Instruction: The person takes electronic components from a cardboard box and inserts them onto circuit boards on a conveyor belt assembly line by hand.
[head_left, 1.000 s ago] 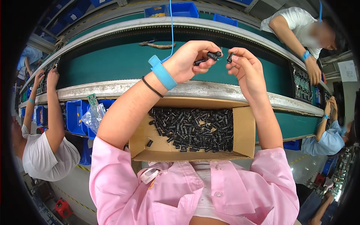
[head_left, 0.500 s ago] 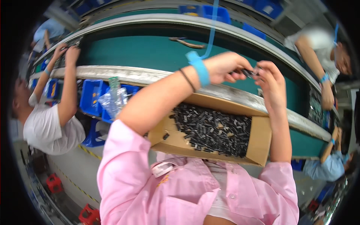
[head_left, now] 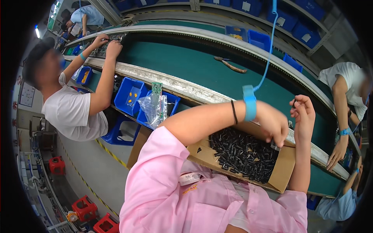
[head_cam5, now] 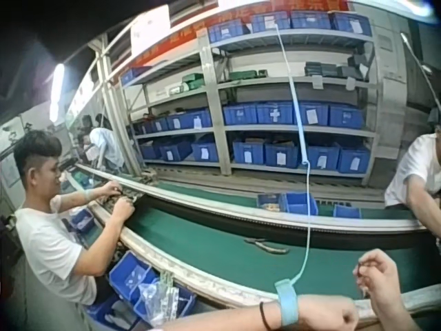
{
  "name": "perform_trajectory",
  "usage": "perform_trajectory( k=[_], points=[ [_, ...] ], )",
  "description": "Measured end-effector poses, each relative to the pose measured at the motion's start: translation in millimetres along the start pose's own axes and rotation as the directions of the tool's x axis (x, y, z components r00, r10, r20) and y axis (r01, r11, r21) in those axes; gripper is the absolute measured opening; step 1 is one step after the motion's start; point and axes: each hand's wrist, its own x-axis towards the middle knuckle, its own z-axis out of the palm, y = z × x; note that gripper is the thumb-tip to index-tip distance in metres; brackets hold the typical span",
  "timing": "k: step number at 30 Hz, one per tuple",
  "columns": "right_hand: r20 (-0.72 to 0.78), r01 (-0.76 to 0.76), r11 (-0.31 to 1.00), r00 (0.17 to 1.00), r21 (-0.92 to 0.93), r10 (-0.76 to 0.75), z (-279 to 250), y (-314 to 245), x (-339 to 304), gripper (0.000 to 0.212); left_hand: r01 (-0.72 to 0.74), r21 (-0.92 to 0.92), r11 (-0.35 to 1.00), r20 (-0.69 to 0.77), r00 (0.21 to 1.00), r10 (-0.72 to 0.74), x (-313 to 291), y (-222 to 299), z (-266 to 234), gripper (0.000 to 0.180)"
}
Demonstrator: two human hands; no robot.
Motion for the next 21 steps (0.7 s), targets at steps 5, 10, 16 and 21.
perform_trajectory(
  k=[5,10,16,21],
  points=[
    [0.032,0.053,0.982,0.998,-0.179,-0.048,4.2,0.8,0.2,0.017,-0.124,0.423,0.898,0.066,0.992,0.106,1.7,8.9,30.2,0.015],
    [0.117,0.093,0.937,0.992,-0.338,-0.056,8.7,1.0,-3.9,0.017,-0.128,0.634,0.763,0.074,0.992,0.105,0.6,12.5,52.4,0.013],
    [0.345,0.141,0.841,0.937,-0.523,0.057,15.8,-3.2,-6.0,0.016,-0.096,0.799,0.594,0.115,0.993,0.005,17.5,-24.3,63.6,0.013],
    [0.454,0.199,0.733,0.875,-0.651,0.166,20.2,-9.4,-7.6,0.016,-0.106,0.719,0.687,0.218,0.973,-0.078,24.6,-32.3,57.7,0.016]
  ],
)
